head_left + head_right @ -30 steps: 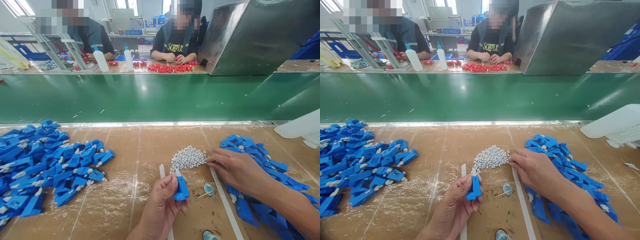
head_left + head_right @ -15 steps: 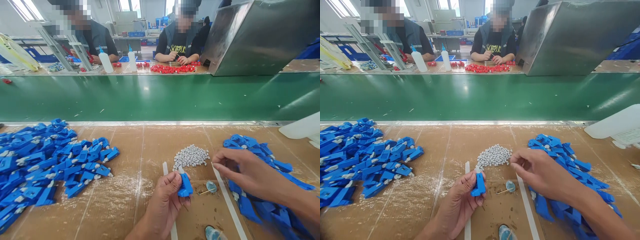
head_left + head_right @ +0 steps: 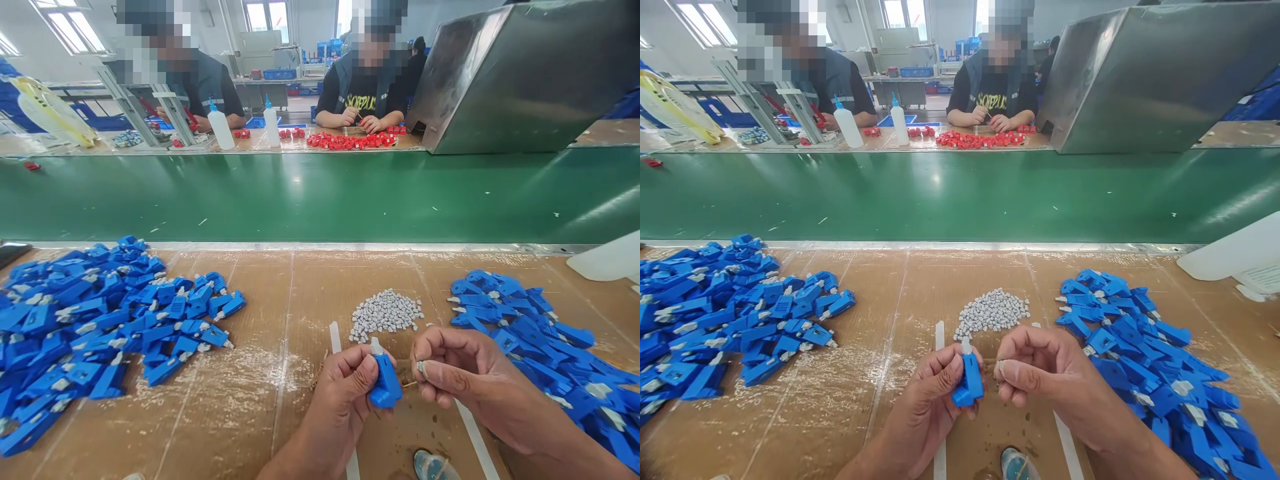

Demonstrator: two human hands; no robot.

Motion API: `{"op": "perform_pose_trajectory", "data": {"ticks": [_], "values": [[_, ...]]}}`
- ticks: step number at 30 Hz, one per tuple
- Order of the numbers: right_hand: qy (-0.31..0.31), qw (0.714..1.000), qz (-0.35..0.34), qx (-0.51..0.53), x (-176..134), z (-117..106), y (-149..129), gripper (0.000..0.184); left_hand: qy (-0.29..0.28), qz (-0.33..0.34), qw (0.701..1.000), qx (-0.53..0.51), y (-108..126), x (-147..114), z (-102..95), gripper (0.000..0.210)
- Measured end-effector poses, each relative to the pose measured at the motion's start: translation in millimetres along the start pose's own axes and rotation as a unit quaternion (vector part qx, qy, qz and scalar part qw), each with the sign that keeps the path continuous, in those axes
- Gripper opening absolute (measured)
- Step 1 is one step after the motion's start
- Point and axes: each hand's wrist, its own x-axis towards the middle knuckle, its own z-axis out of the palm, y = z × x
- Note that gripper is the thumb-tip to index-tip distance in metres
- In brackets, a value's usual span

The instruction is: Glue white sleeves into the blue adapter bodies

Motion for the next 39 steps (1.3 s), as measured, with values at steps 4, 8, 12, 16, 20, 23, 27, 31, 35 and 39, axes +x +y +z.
{"op": "perform_pose_trajectory", "data": {"ticks": [4, 8, 12, 16, 20, 23, 27, 31, 35, 39], "values": [[-0.016, 1.000, 0.015, -0.009, -0.9, 0.5, 7.8, 0.039, -0.002, 0.005, 1.000, 0.027, -0.4, -0.4, 0.2, 0.052], [0.015, 0.998, -0.020, -0.059, -4.9, 11.3, 8.1, 0.042, -0.010, 0.032, 0.997, 0.071, -2.0, -0.7, 1.1, 0.056], [0.046, 0.990, -0.040, -0.123, -12.7, 26.9, 1.5, 0.044, -0.013, 0.073, 0.993, 0.089, -1.6, -1.8, 4.2, 0.057], [0.038, 0.990, -0.033, -0.131, -14.6, 30.0, 4.8, 0.043, -0.008, 0.083, 0.992, 0.094, -0.2, -2.5, 6.3, 0.055], [0.039, 0.988, -0.052, -0.141, -12.4, 26.8, 13.4, 0.040, -0.001, 0.079, 0.993, 0.091, -1.3, -0.9, 5.3, 0.055], [0.073, 0.975, -0.080, -0.193, -13.3, 30.8, 14.6, 0.038, 0.011, 0.094, 0.989, 0.115, -2.5, -1.0, 3.9, 0.055], [0.123, 0.952, -0.113, -0.257, -15.6, 38.1, 11.2, 0.041, 0.046, 0.135, 0.966, 0.215, -1.3, -4.6, 2.5, 0.055], [0.084, 0.977, -0.059, -0.187, -13.8, 33.9, 9.1, 0.044, 0.035, 0.138, 0.959, 0.247, 3.8, -6.8, 4.3, 0.057], [0.068, 0.997, -0.005, -0.024, -12.1, 27.6, 10.2, 0.049, 0.000, 0.124, 0.966, 0.228, 9.3, -7.1, 8.7, 0.059], [0.043, 0.999, 0.020, 0.018, -12.2, 29.0, 12.8, 0.054, -0.011, 0.127, 0.965, 0.230, 9.2, -9.9, 7.4, 0.057]]}}
